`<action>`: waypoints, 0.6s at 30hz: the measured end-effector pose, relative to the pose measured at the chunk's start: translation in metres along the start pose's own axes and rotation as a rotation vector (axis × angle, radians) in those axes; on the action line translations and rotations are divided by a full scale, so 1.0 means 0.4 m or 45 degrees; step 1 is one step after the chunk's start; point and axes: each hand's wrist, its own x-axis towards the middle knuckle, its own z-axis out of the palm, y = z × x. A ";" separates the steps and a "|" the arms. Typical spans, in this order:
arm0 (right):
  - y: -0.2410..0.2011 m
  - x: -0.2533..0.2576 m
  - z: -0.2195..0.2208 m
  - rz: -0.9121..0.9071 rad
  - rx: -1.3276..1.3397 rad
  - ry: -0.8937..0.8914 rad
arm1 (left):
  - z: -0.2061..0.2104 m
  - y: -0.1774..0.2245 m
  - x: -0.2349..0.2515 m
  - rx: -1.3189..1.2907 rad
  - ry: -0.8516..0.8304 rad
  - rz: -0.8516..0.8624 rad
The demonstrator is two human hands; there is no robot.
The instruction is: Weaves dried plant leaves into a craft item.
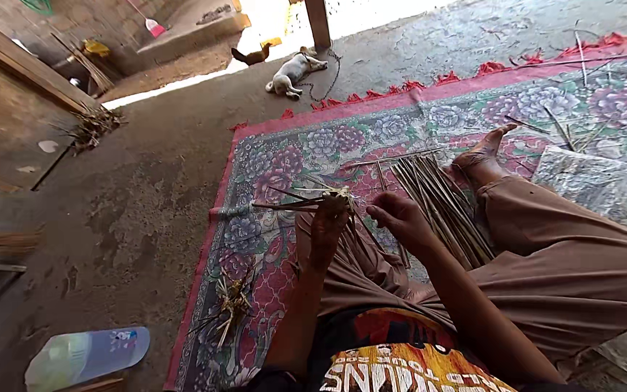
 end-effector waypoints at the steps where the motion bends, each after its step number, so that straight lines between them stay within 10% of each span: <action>1: -0.014 -0.002 -0.004 -0.019 0.042 -0.006 | 0.003 0.007 0.003 -0.003 -0.027 0.007; 13: -0.031 -0.005 0.012 0.018 0.193 -0.127 | -0.017 0.006 -0.013 0.345 -0.046 0.037; 18: -0.050 -0.006 0.019 0.212 0.378 -0.172 | -0.039 -0.022 -0.005 0.756 -0.137 0.396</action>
